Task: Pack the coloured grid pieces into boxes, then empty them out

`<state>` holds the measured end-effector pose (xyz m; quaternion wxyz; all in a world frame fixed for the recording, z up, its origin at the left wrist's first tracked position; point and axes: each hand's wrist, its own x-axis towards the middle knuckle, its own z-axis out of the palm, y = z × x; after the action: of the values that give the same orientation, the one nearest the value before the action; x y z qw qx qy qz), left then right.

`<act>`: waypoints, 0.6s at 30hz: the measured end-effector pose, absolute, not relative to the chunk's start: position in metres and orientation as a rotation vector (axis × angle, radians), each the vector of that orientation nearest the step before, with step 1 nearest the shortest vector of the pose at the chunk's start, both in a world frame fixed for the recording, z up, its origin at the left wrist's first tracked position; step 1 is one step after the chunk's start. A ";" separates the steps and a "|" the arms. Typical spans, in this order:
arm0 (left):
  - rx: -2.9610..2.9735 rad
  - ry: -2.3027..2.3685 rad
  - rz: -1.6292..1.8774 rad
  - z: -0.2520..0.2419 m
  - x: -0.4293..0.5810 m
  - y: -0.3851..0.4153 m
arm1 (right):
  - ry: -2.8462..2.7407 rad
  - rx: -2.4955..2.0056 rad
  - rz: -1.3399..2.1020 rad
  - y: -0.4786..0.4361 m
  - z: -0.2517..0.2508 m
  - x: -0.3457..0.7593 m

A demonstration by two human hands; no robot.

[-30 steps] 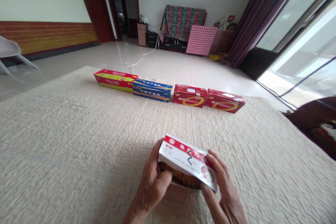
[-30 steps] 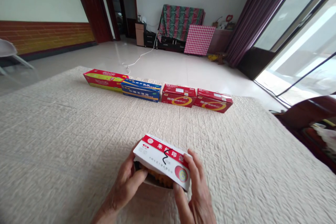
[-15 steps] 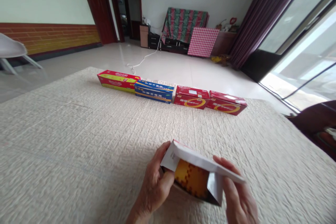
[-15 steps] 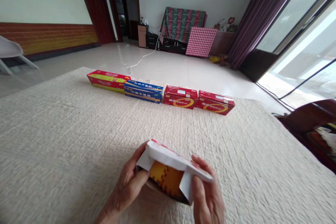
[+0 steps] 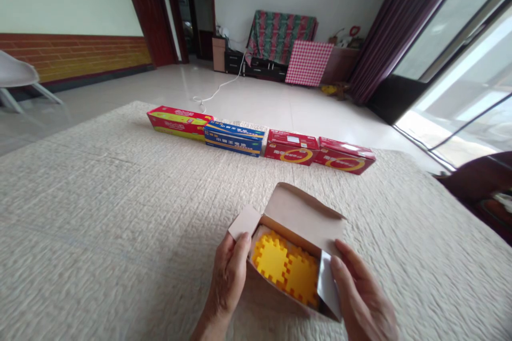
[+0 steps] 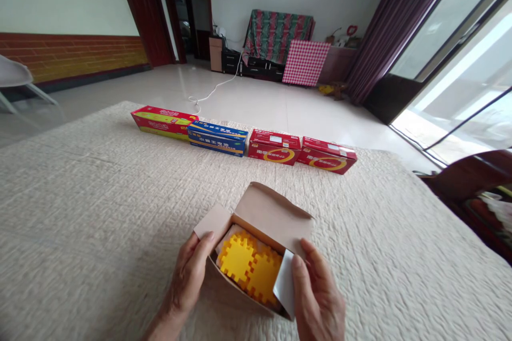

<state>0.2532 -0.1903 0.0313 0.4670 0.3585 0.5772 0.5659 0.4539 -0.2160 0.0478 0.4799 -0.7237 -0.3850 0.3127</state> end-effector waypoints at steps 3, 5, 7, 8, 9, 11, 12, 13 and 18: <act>0.853 1.425 1.475 0.026 0.253 -0.190 | -1.196 -1.796 0.710 -0.218 0.038 0.454; 0.893 1.432 1.518 0.024 0.252 -0.189 | -1.372 -1.793 0.545 -0.219 0.028 0.455; 1.010 1.462 1.534 0.023 0.250 -0.189 | -1.513 -1.794 0.400 -0.221 0.019 0.457; 1.089 1.476 1.527 0.023 0.249 -0.189 | -1.564 -1.800 0.353 -0.222 0.017 0.458; 1.171 1.479 1.504 0.024 0.247 -0.189 | -1.603 -1.808 0.320 -0.223 0.015 0.459; 1.296 1.452 1.436 0.026 0.245 -0.189 | -1.651 -1.817 0.288 -0.224 0.013 0.463; 1.324 1.439 1.408 0.028 0.244 -0.189 | -1.662 -1.812 0.287 -0.224 0.013 0.465; 1.329 1.434 1.388 0.029 0.243 -0.189 | -1.667 -1.800 0.298 -0.224 0.014 0.467; 1.184 1.500 1.370 0.032 0.242 -0.190 | -1.610 -1.739 0.462 -0.223 0.020 0.478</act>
<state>0.2422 -0.1903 0.0322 0.3849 0.4646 0.5889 0.5377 0.4784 -0.2229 0.0202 0.3555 -0.6731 -0.6234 0.1787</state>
